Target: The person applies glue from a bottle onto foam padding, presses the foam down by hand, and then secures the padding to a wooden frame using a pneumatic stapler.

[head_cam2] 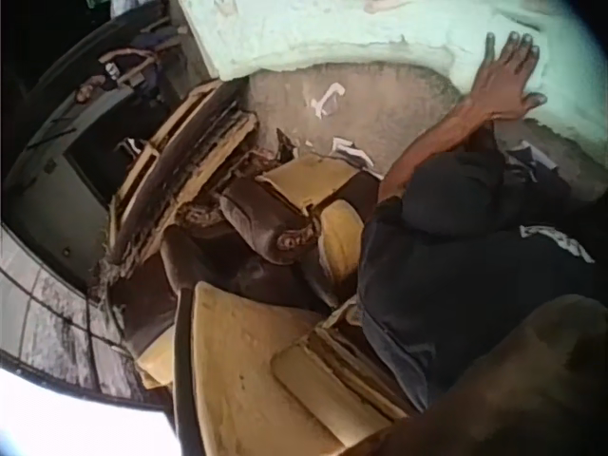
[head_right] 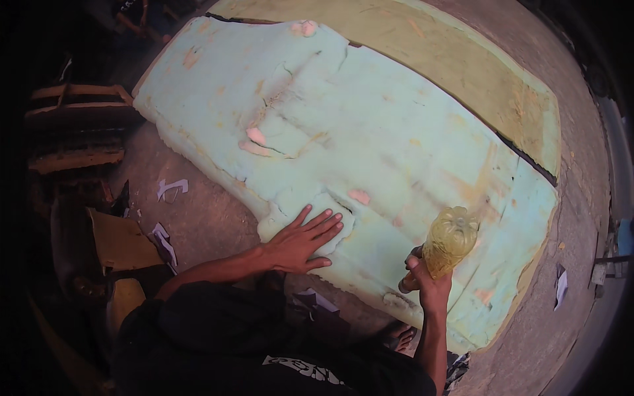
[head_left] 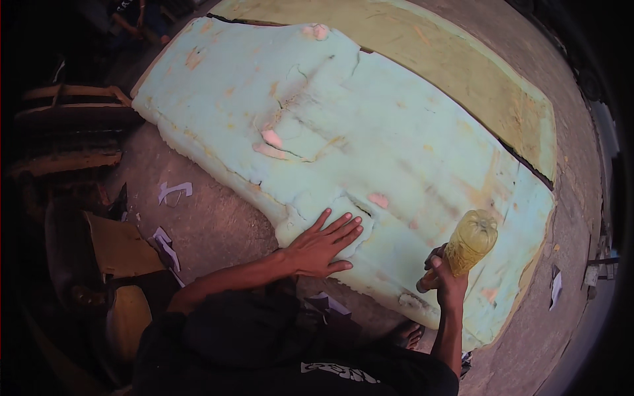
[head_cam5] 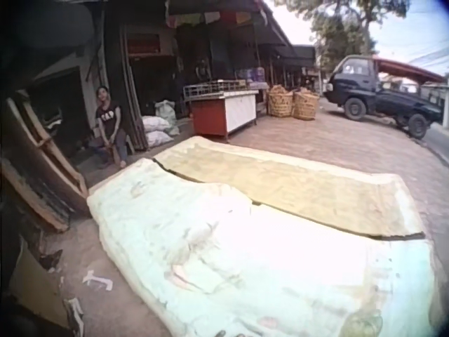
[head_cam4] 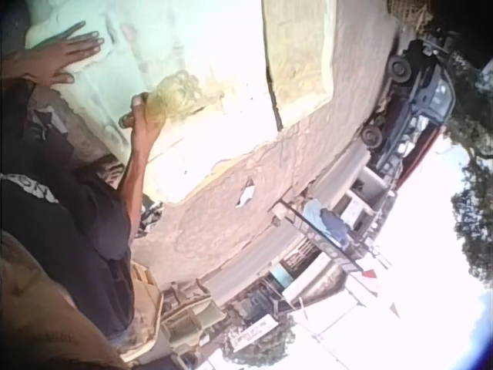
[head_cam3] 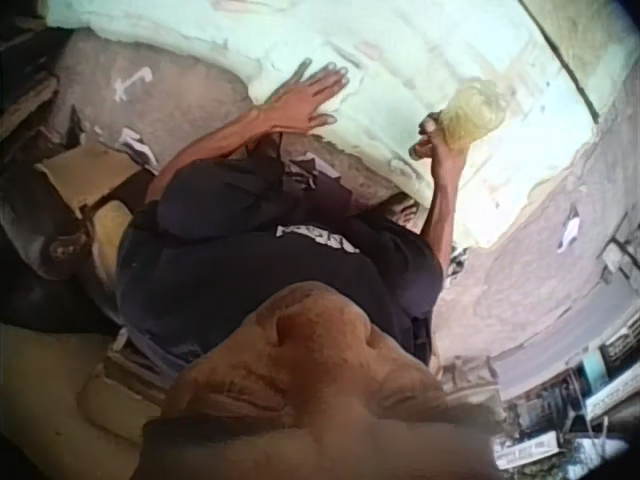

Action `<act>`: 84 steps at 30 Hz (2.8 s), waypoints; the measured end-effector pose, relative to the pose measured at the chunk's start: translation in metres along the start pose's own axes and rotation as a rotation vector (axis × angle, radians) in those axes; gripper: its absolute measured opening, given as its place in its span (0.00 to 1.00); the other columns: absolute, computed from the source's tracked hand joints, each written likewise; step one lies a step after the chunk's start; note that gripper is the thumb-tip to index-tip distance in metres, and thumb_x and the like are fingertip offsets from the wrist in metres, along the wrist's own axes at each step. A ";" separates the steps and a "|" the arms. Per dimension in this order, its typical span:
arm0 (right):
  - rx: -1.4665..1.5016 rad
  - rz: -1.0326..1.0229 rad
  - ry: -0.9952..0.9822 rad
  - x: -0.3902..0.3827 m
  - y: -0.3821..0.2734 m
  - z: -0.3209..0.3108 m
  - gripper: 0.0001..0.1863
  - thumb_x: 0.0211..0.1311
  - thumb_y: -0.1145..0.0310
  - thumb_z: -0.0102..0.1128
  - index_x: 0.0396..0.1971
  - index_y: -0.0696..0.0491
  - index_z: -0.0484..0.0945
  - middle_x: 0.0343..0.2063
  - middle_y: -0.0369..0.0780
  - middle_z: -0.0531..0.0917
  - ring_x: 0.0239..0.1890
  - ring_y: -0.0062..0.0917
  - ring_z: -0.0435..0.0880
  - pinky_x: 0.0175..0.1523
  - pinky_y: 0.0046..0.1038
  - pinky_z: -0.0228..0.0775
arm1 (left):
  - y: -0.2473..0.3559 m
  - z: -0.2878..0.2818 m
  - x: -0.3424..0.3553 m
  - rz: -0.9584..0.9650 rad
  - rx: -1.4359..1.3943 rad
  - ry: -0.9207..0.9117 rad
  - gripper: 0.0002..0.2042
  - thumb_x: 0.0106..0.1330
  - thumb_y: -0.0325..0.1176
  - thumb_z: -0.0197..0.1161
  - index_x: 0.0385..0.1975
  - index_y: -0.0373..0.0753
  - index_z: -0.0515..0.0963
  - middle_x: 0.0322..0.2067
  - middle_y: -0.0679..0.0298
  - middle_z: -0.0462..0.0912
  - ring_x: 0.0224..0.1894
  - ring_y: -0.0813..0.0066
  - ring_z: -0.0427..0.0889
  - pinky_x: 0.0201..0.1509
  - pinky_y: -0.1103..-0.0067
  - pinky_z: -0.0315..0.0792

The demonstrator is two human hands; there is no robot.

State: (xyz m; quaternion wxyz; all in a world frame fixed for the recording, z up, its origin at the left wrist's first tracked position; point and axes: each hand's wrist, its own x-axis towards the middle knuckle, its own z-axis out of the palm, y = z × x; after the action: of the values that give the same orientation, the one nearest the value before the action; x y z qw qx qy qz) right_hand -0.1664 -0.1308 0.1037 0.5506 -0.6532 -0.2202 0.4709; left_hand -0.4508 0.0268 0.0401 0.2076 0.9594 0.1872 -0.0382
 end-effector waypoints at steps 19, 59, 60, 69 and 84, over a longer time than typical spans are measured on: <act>-1.172 -0.305 0.187 0.038 0.070 0.157 0.31 0.42 0.55 0.84 0.37 0.56 0.73 0.32 0.48 0.83 0.37 0.47 0.84 0.42 0.41 0.75 | -0.231 -0.028 -0.129 -0.839 -1.674 1.528 0.37 0.66 0.49 0.71 0.67 0.34 0.64 0.65 0.52 0.68 0.69 0.55 0.63 0.70 0.52 0.60; -0.643 -0.028 0.102 0.041 -0.008 0.115 0.32 0.53 0.50 0.79 0.46 0.59 0.77 0.37 0.47 0.89 0.41 0.37 0.89 0.48 0.35 0.78 | -0.070 -0.058 -0.026 0.359 -0.015 -0.132 0.56 0.51 0.74 0.62 0.77 0.44 0.54 0.78 0.52 0.50 0.80 0.55 0.48 0.79 0.44 0.38; -0.642 -0.024 0.104 0.038 -0.009 0.110 0.32 0.53 0.50 0.79 0.46 0.59 0.77 0.37 0.47 0.89 0.41 0.37 0.89 0.48 0.35 0.78 | -0.068 -0.055 -0.027 0.352 0.012 -0.165 0.57 0.51 0.74 0.62 0.77 0.44 0.53 0.78 0.51 0.48 0.80 0.54 0.46 0.79 0.44 0.36; -0.243 0.033 0.369 0.005 -0.065 0.093 0.19 0.60 0.60 0.74 0.37 0.58 0.75 0.23 0.34 0.74 0.15 0.16 0.69 0.21 0.23 0.61 | -0.047 -0.055 -0.025 0.302 -0.215 -0.079 0.65 0.45 0.76 0.66 0.77 0.36 0.49 0.78 0.46 0.46 0.81 0.45 0.39 0.77 0.40 0.30; 0.089 -0.270 0.069 0.020 0.032 0.147 0.14 0.58 0.70 0.65 0.42 0.55 0.74 0.32 0.40 0.78 0.35 0.29 0.80 0.46 0.35 0.74 | -0.024 -0.007 -0.011 -0.363 -1.017 0.626 0.12 0.70 0.29 0.64 0.48 0.31 0.79 0.35 0.56 0.86 0.37 0.73 0.84 0.42 0.77 0.76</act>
State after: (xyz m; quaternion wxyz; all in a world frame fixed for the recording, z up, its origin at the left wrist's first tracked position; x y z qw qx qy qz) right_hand -0.2908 -0.0488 0.0740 0.6445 -0.6086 -0.2658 0.3790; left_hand -0.4704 0.0463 0.0385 0.5637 0.6591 0.3942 0.3041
